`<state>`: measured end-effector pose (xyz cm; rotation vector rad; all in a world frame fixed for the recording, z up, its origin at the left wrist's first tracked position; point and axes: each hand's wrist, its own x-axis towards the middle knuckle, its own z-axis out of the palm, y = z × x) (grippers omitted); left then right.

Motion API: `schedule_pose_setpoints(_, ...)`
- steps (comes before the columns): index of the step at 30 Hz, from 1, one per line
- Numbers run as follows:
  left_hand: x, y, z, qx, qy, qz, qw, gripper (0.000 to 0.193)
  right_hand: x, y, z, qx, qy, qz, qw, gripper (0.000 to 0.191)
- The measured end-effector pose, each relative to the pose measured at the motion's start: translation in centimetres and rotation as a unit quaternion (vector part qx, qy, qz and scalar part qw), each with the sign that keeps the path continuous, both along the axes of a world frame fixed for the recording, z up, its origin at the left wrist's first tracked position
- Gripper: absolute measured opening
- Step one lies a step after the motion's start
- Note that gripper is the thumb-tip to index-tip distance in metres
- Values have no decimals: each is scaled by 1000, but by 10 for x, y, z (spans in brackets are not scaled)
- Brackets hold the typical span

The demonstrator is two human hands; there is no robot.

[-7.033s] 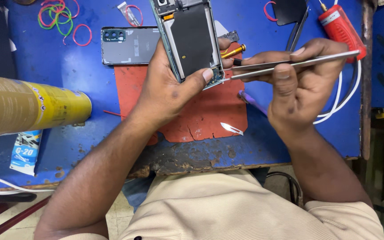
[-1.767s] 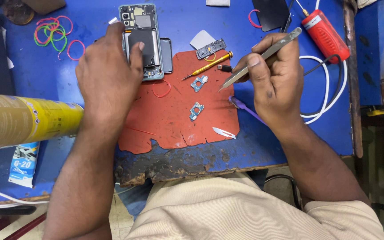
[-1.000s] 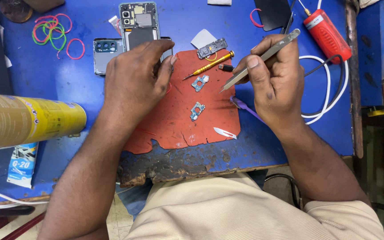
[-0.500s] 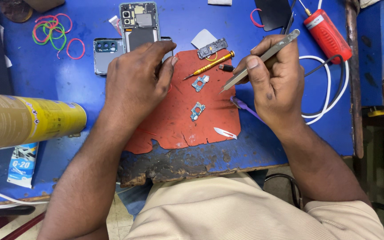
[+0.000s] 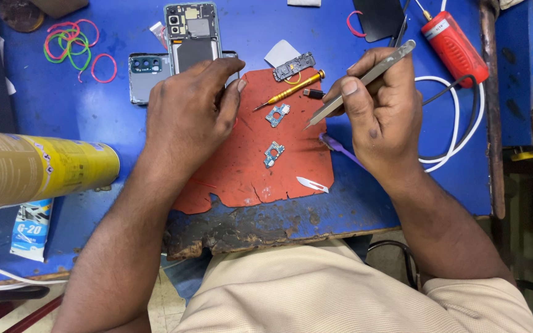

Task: The person cleans a small electronic component with a brush, then uses tweezers to place it into a disassembled smartphone chassis. The person then connects a ribbon cable to the motherboard and secures the component with a metal bracket.

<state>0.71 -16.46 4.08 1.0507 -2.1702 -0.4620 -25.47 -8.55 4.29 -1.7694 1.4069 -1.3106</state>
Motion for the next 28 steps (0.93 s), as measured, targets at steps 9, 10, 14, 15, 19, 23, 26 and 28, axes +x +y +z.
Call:
schedule_pose_setpoints(9, 0, 0, 1, -2, -2, 0, 1000, 17, 0, 0, 0, -3, 7, -3, 1000, 25)
schedule_pose_setpoints(10, 0, 0, 1, -2, -2, 0, 1000, 17, 0, 0, 0, -3, 8, -3, 1000, 25)
schedule_pose_setpoints(14, 0, 1, 1, -2, -4, 2, 1000, 17, 0, 0, 1, -5, 7, 1, 1000, 25)
schedule_pose_setpoints(15, 0, 0, 1, -1, -4, 1, 1000, 17, 0, 0, 1, -5, 7, 2, 1000, 25)
schedule_pose_setpoints(19, 0, 0, 0, 0, -4, 2, 1000, 17, 0, -1, -1, -3, 6, 1, 1000, 25)
schedule_pose_setpoints(23, -1, 0, 0, -1, -5, 3, 1000, 17, 0, -1, -1, -4, 9, -1, 1000, 25)
schedule_pose_setpoints(26, -1, 0, 0, 5, -4, 0, 1000, 17, 0, -1, -1, -3, 9, -1, 1000, 25)
schedule_pose_setpoints(28, -1, 0, 1, 8, -3, 2, 1000, 17, 0, 0, -1, 0, 4, -2, 1000, 26)
